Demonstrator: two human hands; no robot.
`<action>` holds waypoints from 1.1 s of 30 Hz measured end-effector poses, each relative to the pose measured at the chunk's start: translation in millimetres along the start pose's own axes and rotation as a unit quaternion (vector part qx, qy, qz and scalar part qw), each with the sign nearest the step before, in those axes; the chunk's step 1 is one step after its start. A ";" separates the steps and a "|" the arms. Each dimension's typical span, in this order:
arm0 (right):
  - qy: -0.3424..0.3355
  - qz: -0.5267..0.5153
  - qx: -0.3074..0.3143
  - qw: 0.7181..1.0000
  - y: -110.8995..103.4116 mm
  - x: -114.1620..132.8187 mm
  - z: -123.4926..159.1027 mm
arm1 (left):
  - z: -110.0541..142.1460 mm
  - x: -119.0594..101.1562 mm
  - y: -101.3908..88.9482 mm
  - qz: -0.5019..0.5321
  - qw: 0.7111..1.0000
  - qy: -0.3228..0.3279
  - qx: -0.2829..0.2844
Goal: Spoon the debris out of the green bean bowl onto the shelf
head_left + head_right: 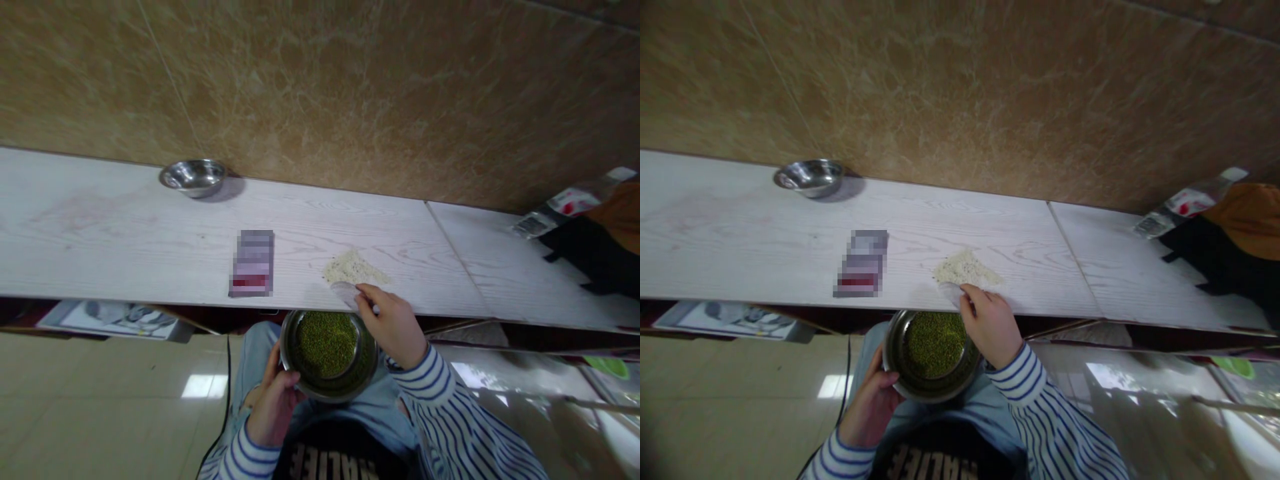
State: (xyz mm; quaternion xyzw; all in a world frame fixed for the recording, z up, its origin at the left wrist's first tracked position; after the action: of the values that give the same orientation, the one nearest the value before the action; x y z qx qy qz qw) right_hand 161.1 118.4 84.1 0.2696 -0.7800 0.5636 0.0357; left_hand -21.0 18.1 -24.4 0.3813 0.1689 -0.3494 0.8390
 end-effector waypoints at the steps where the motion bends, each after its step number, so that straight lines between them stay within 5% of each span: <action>1: 0.001 0.003 0.005 1.000 3.0 0.4 -2.9 | -0.1 -0.3 -0.7 0.001 1.000 0.000 0.002; 11: 0.045 0.029 0.010 0.999 1.5 -16.0 -18.5 | -1.3 -2.6 -4.9 0.027 1.000 -0.006 -0.015; 33: 0.014 0.035 0.037 0.999 8.2 4.8 -23.0 | -3.2 -7.6 -11.5 0.035 0.999 0.002 0.005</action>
State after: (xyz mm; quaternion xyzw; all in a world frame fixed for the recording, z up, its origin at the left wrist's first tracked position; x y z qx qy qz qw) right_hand 147.5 139.0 87.2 0.2353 -0.7672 0.5965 0.0173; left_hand -34.6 18.6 -28.3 0.3921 0.1549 -0.3200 0.8484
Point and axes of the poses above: each hand's wrist, its own z-axis away from the middle knuckle, its own y-axis out of the palm, x = y × z, the point moved 4 cm from there along -z, towards the middle knuckle, and after that the axes turned 3 degrees about -y, right-handed, at the moved point
